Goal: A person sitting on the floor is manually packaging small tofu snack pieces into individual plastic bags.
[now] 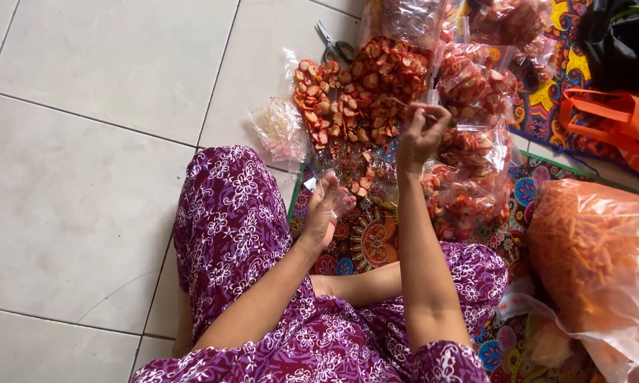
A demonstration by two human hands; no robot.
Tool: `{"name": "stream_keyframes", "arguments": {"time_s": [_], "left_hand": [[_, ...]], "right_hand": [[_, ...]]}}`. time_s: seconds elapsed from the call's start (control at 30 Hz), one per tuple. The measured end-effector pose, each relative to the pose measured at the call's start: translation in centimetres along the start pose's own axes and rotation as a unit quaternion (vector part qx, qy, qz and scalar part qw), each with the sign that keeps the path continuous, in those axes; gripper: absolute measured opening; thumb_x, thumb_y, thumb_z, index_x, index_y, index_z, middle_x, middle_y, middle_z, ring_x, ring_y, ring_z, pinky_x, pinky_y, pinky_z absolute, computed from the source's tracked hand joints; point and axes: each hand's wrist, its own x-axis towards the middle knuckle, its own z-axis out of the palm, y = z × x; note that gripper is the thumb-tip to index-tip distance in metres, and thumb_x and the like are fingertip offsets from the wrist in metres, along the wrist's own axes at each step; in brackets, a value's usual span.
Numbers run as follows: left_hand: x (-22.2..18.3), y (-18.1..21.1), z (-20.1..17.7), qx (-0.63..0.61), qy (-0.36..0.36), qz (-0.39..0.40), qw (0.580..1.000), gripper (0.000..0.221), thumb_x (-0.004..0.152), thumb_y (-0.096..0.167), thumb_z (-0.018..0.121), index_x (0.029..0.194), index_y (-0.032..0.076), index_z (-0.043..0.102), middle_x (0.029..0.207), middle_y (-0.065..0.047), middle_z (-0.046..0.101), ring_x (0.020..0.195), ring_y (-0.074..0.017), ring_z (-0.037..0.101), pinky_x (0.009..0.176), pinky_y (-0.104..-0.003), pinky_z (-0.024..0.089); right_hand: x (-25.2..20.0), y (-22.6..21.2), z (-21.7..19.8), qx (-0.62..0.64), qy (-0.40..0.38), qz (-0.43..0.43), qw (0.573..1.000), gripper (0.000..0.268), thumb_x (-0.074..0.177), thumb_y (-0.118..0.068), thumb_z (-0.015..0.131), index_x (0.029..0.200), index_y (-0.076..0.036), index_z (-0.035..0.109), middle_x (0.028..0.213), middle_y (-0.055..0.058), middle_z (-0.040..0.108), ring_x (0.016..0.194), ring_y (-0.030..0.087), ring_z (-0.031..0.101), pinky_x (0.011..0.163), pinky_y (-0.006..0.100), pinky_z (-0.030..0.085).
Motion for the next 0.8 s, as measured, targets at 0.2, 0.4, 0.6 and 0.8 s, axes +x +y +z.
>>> {"name": "stream_keyframes", "arguments": {"time_s": [0.2,0.4,0.6,0.8], "left_hand": [[0.2,0.0,-0.1,-0.014,0.006,-0.016,1.0,0.076,0.087,0.056,0.075,0.144,0.015,0.046,0.1,-0.009,0.066,0.089,-0.0246,0.073,0.087,-0.037,0.065],[0.4,-0.3,-0.3,-0.015,0.012,-0.018,1.0,0.073,0.086,0.054,0.077,0.143,0.017,0.05,0.101,-0.01,0.068,0.09,-0.026,0.074,0.087,-0.039,0.065],[0.7,-1.0,-0.3,-0.009,0.009,-0.017,1.0,0.064,0.088,0.053,0.077,0.136,0.018,0.054,0.098,-0.01,0.069,0.089,-0.0261,0.075,0.085,-0.038,0.065],[1.2,-1.2,-1.0,-0.003,0.014,-0.006,1.0,0.065,0.087,0.054,0.078,0.135,0.017,0.055,0.097,-0.009,0.069,0.088,-0.0257,0.075,0.084,-0.038,0.066]], "right_hand": [[0.5,-0.5,2.5,0.036,-0.13,0.056,0.989,0.008,0.101,-0.002,0.05,0.104,-0.009,0.051,0.099,0.007,0.068,0.093,0.014,0.069,0.085,0.024,0.057],[-0.3,0.6,-1.0,-0.028,-0.091,0.022,0.995,0.013,0.096,0.002,0.051,0.101,-0.008,0.057,0.089,0.01,0.068,0.081,0.019,0.069,0.072,0.029,0.059],[1.5,2.1,-3.0,0.007,-0.007,-0.018,1.0,0.013,0.092,0.001,0.058,0.1,-0.005,0.065,0.088,0.011,0.073,0.078,0.016,0.07,0.073,0.028,0.059],[-0.3,2.7,-3.7,-0.07,-0.032,-0.03,0.997,0.011,0.096,-0.003,0.071,0.105,-0.003,0.077,0.095,0.017,0.073,0.091,0.023,0.074,0.082,0.036,0.06]]}}
